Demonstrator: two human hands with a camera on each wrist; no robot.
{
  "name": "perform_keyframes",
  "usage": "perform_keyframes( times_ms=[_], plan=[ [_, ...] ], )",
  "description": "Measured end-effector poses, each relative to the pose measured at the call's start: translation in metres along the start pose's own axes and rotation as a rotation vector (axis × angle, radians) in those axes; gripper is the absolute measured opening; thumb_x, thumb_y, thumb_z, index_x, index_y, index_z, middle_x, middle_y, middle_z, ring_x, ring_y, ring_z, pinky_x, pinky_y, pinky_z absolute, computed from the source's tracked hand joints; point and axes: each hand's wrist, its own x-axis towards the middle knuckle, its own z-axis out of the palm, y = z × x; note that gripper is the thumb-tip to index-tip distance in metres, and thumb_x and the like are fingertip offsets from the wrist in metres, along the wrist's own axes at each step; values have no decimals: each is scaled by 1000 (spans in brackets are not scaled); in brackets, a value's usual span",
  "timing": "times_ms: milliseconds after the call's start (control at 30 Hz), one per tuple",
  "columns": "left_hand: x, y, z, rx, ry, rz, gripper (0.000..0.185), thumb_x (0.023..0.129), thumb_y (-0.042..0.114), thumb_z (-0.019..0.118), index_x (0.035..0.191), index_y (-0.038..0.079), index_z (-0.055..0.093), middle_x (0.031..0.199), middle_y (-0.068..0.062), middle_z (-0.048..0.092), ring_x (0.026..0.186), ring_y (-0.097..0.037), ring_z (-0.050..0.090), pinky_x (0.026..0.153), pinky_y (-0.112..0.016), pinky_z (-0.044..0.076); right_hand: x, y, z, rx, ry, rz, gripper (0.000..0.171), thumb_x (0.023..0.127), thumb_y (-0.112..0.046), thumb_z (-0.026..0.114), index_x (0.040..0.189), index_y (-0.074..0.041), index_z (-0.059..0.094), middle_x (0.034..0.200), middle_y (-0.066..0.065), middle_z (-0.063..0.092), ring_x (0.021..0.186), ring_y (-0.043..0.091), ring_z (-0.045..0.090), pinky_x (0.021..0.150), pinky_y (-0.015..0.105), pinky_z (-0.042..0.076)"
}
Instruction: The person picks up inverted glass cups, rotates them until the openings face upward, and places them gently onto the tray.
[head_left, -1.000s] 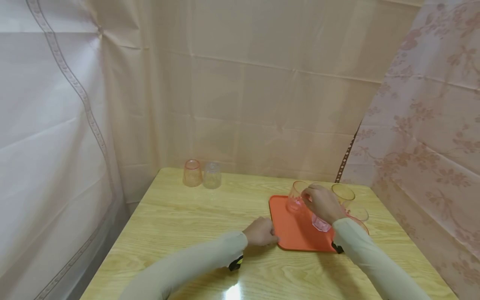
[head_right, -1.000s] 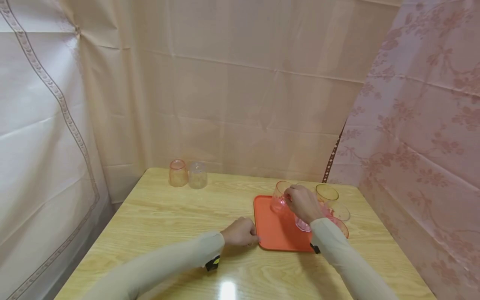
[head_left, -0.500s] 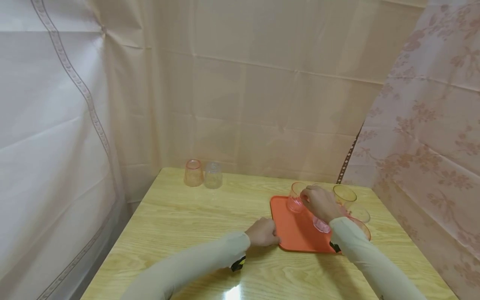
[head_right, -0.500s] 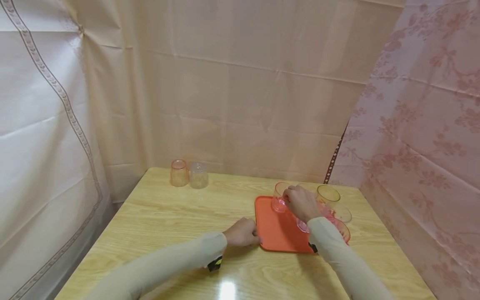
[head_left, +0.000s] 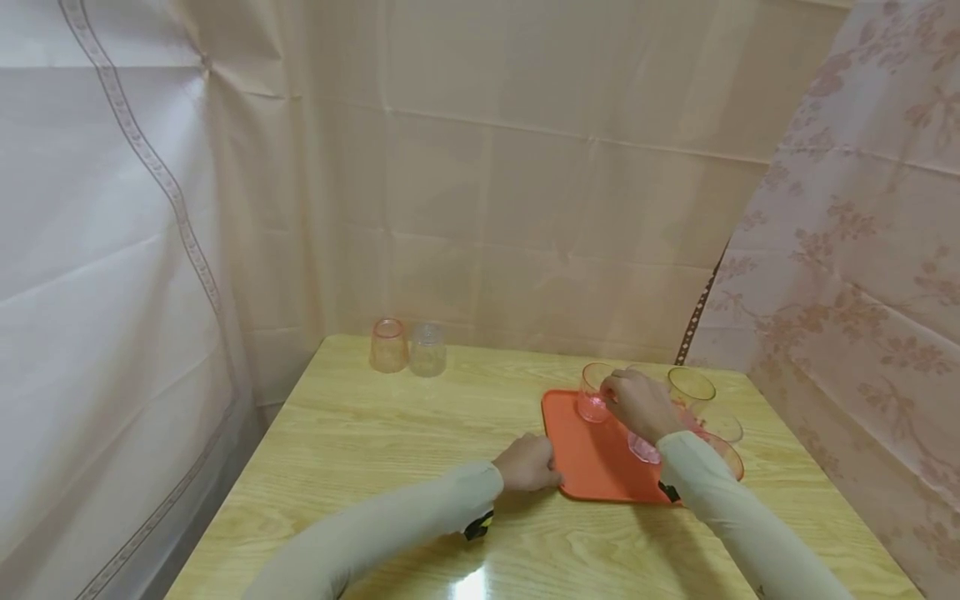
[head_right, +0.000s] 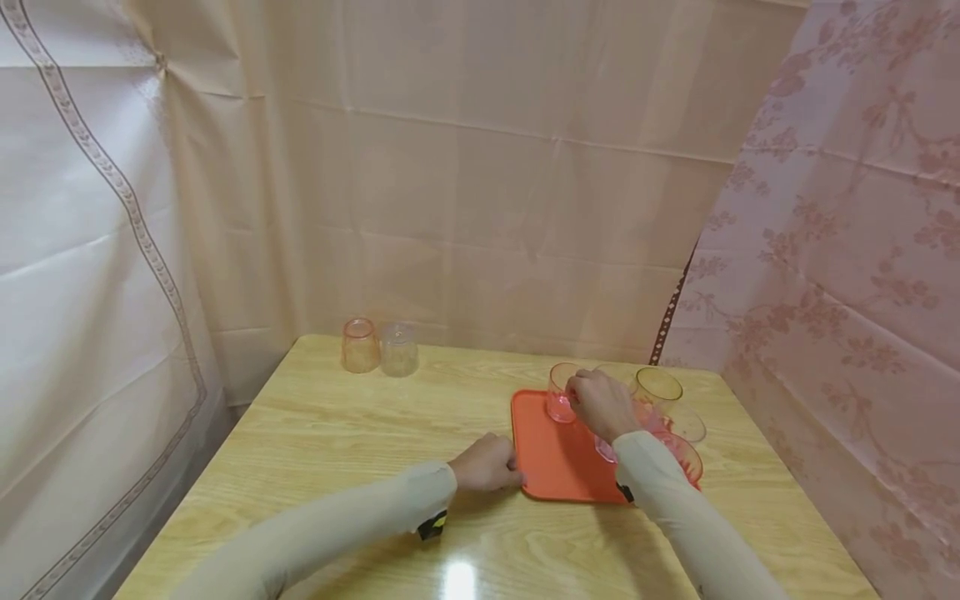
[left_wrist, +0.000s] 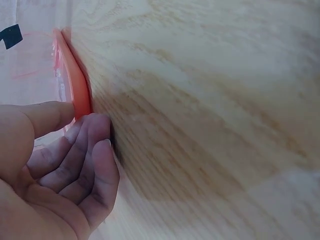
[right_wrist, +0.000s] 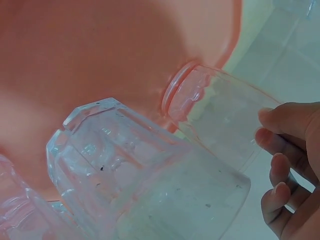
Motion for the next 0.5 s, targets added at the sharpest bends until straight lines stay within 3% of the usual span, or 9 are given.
perform_keyframes(
  times_ms=[200,500],
  plan=[
    [0,0,-1,-6,-20,-19,40,95,23,77,59,8,66,43,7,49,38,-5,36,40,-19,28,1,-1,2,2,3,4,14,80,-4,81,85,-16,75,81,-7,65,75,16,63,58,37,52],
    [5,-1,0,7,-35,-34,41,94,25,78,58,11,67,44,6,52,38,-5,38,40,-19,30,0,0,2,-4,20,14,11,82,-5,82,87,-13,77,82,-3,67,75,18,65,59,39,54]
  ],
)
